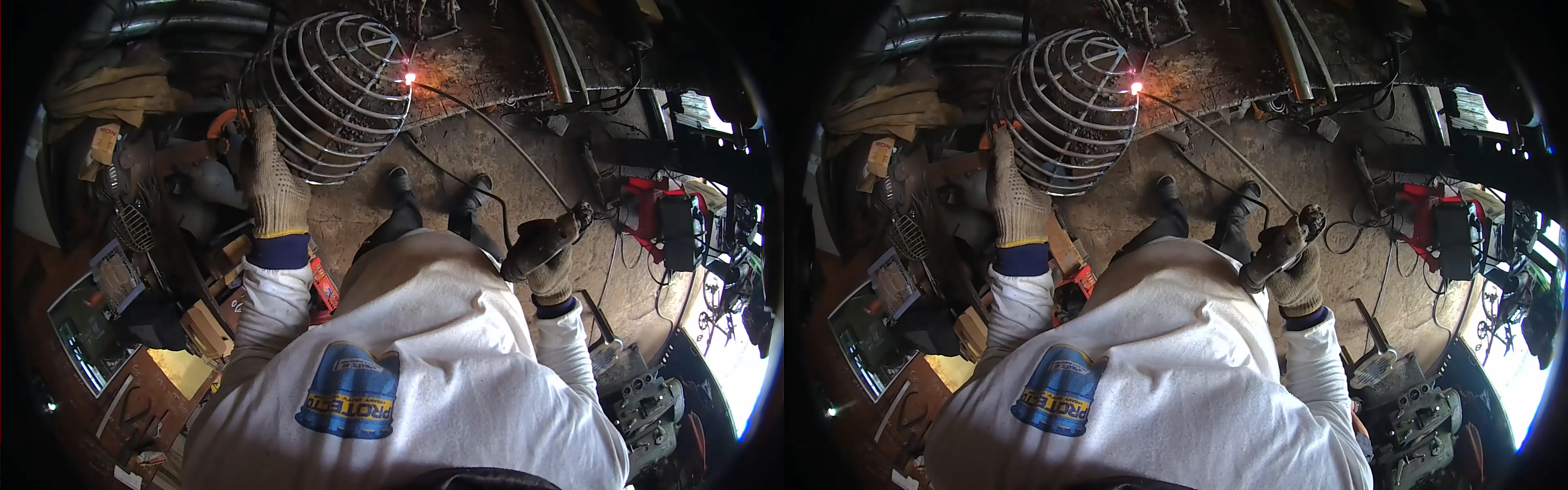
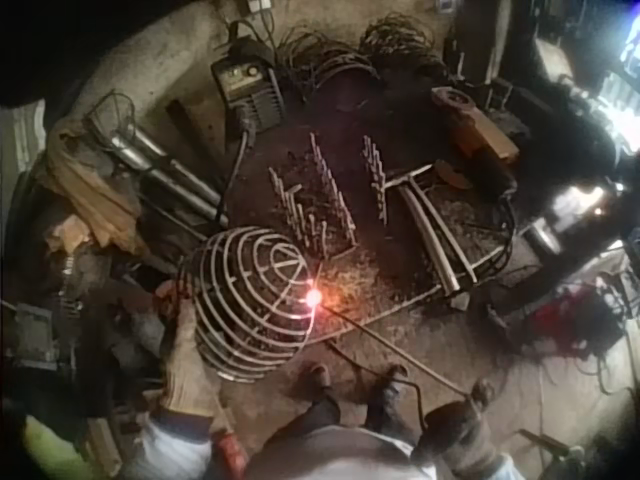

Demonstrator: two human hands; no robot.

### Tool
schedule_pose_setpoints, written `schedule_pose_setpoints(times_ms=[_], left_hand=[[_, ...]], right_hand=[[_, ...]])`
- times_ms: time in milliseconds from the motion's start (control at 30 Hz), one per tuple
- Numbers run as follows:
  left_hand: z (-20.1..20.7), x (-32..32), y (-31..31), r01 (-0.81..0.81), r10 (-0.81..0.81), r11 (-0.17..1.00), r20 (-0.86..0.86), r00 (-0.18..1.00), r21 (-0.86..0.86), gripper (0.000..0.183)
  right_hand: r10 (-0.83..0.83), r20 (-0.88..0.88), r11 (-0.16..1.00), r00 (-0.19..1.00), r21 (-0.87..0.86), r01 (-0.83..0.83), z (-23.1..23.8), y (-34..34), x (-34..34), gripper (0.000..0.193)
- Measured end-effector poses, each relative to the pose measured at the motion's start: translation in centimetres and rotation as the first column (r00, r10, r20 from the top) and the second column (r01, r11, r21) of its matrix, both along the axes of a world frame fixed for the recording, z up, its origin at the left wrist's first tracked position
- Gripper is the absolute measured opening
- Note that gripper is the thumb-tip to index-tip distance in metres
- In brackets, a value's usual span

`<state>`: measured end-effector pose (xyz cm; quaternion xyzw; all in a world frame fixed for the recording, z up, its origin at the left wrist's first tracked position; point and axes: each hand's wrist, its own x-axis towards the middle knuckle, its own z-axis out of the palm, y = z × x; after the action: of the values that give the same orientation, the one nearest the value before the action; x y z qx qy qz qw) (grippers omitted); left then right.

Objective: The person welds components of a metal cage together, grinds the welded joints with a power tool, and welds additional sections to form a spherical structure.

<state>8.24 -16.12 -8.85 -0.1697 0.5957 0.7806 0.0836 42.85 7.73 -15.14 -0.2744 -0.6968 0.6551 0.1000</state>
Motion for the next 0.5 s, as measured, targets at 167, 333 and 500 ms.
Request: schedule_pose_setpoints(times_ms=[167,333,500], left_hand=[[0.9,0.4,1.1,-0.005,0.005,1.000,-0.038,0.999,-0.008,0.047],[0.2,0.0,0.2,0.118,-0.187,0.938,-0.190,0.964,-0.326,0.042],[0.2,-0.2,-0.3,0.050,-0.057,0.997,-0.108,0.993,-0.064,0.039]], right_hand=[[-0.080,-0.113,0.982,0.990,-0.179,0.059,-1.3,-0.5,0.3,0.055],[-0.101,0.060,0.988,0.993,-0.109,0.107,-1.4,-0.1,0.7,0.035],[-0.204,0.039,0.963,0.978,-0.170,0.208,-0.4,-0.4,0.2,0.033]])
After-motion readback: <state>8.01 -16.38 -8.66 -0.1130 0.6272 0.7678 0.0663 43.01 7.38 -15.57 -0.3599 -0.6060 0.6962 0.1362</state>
